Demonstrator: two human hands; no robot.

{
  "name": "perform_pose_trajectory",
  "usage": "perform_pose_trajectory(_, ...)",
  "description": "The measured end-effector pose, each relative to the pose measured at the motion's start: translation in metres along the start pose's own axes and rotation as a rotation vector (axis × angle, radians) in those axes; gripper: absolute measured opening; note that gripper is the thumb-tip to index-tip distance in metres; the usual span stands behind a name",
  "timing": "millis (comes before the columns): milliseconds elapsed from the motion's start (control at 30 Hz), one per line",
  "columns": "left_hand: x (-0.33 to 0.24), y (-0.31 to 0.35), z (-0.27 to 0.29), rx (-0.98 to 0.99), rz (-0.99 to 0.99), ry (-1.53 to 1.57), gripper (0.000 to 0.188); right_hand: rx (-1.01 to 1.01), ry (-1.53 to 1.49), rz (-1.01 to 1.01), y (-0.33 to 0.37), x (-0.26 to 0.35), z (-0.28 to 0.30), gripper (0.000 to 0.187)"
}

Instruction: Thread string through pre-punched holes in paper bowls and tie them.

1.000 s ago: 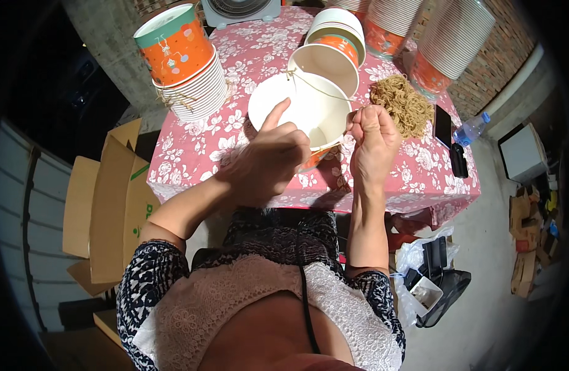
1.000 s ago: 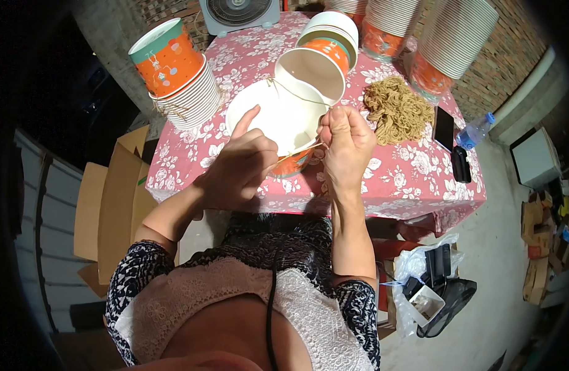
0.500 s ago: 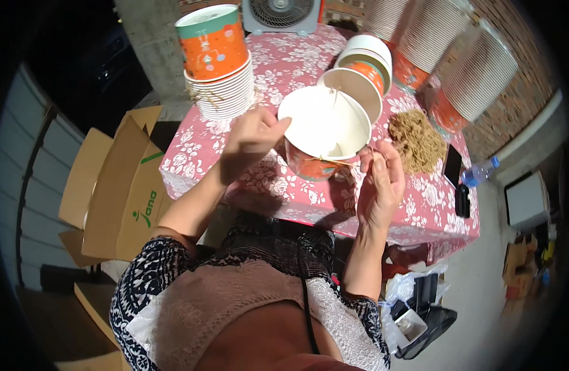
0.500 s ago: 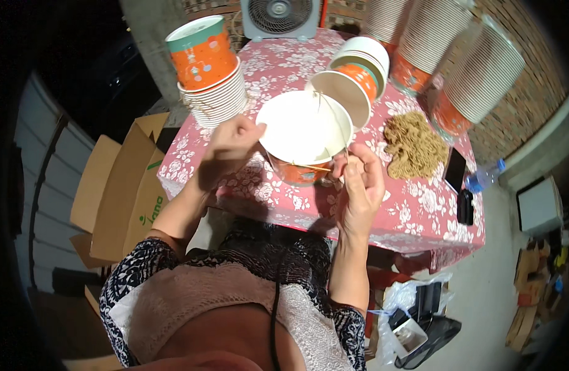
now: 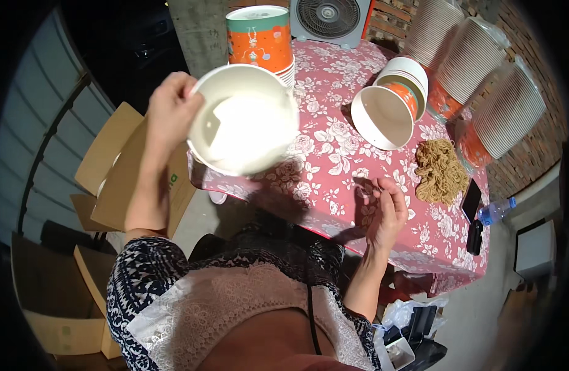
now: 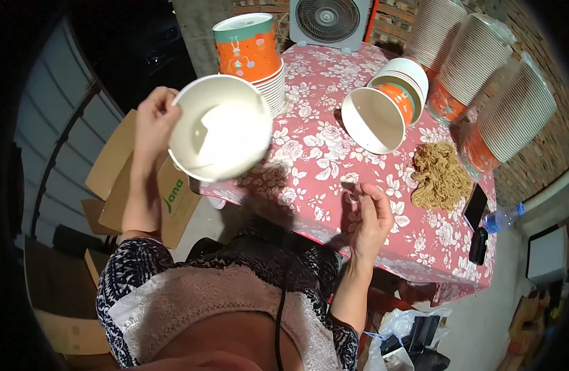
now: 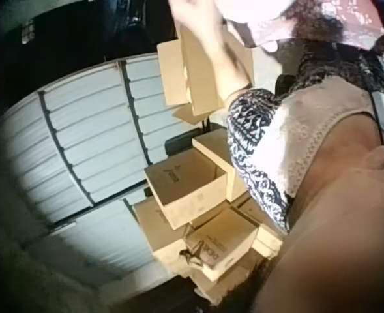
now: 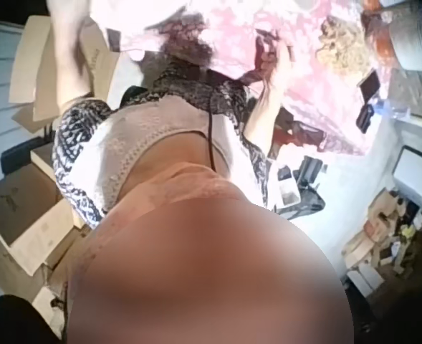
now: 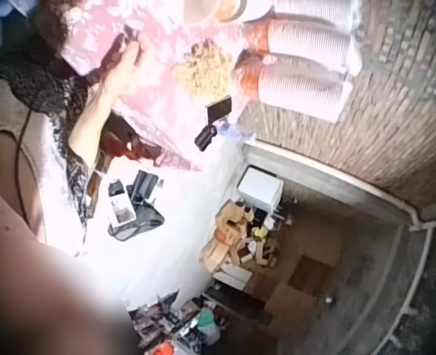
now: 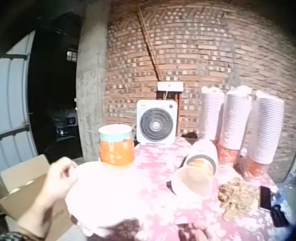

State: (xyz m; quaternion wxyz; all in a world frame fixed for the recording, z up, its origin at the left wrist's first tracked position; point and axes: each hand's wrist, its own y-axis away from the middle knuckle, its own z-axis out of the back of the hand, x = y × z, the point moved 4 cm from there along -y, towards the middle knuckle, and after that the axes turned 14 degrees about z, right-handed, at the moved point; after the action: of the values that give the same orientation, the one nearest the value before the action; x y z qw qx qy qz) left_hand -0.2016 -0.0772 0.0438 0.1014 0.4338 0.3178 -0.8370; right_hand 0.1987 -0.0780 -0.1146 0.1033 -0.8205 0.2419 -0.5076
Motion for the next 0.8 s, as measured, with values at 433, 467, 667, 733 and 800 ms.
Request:
perform_pose_trajectory(433, -0.054, -0.147, -0.031, -0.532, -0.947, -0.979, 0.016, 0.03, 0.101, -0.02, 0.011, -0.019, 0.016, 0.018)
perform_pose_trajectory(467, -0.062, -0.151, -0.053, -0.534, -1.006, -1.007, 0.011, 0.014, 0.039, -0.055, 0.013, -0.019, 0.017, 0.018)
perform_pose_trajectory(667, -0.096, -0.122, -0.133, -0.367, -1.302, -0.956, 0.009, 0.033, -0.026, -0.053, 0.015, -0.018, 0.02, 0.019)
perform_pose_trajectory(733, -0.087, -0.12, -0.145, -0.318, -1.323, -0.929, 0.01, 0.062, 0.016, -0.083, 0.016, -0.018, 0.021, 0.019)
perform_pose_trajectory(800, -0.077, -0.119, -0.159, -0.305, -1.334, -0.94, 0.009, 0.064, 0.033, -0.038, 0.017, -0.018, 0.02, 0.019)
